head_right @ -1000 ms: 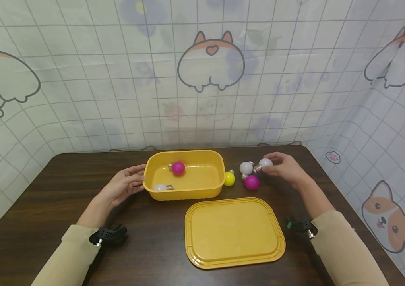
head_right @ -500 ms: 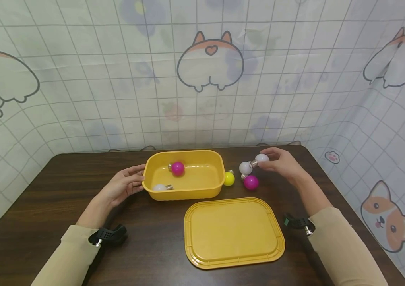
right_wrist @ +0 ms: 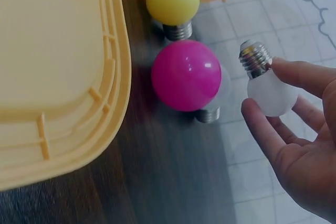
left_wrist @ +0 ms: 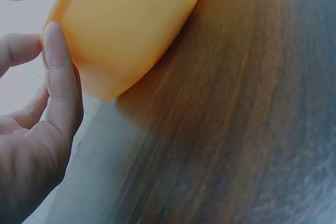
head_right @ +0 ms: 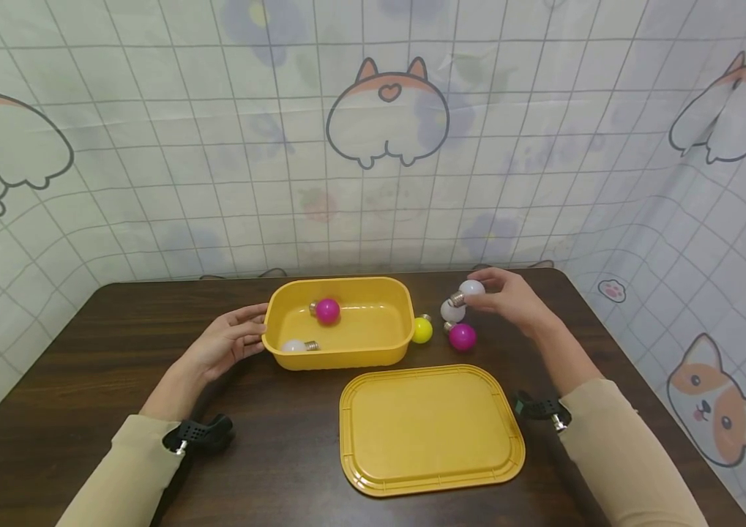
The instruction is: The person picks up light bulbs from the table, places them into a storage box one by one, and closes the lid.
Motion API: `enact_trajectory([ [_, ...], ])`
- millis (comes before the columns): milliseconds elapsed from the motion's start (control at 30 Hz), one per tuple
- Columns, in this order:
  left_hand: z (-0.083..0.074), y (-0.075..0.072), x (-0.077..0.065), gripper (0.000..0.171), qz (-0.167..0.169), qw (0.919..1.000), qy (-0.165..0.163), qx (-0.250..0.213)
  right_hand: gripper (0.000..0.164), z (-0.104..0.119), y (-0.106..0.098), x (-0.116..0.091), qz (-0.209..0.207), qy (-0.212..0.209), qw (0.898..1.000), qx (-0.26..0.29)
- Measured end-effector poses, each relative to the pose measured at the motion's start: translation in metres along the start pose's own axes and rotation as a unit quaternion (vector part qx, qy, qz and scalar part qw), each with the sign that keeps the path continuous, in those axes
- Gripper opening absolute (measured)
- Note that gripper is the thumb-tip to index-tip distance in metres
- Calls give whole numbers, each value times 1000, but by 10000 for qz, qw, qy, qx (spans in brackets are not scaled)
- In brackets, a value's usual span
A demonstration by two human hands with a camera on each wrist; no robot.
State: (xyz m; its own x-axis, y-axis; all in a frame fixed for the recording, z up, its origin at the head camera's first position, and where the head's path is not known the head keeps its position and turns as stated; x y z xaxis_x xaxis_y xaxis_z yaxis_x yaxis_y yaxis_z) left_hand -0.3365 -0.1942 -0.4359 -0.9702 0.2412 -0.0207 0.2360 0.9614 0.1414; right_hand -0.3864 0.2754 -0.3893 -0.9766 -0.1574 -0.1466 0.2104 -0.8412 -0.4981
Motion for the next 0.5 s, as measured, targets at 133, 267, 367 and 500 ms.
enact_trajectory([
  [133, 0, 0, 0, 59, -25, 10000, -23, -23, 59, 6, 4, 0, 48, -12, 10000, 30],
  [267, 1, 0, 0, 58, -54, 10000, -48, -22, 59, 15, 9, -1, 141, -35, 9998, 132],
  [367, 1, 0, 0, 57, -65, 10000, -45, -26, 60, 22, 12, -1, 208, -70, 9996, 159],
  [500, 1, 0, 1, 58, -37, 10000, -11, -24, 59, 31, 15, -1, 241, -160, 9996, 77],
])
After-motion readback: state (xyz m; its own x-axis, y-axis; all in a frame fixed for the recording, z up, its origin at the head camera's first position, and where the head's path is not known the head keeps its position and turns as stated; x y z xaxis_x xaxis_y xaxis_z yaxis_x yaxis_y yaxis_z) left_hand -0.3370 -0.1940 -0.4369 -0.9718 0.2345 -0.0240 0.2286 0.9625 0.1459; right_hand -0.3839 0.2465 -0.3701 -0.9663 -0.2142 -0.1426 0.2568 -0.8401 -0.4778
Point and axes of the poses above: each hand's wrist, its own x-axis towards the middle knuckle, its own y-axis out of the palm, z = x × y, the point moved 8 cm from there along x, towards the middle knuckle, and after that the axes turned 7 degrees about y, right-handed, at the moved point
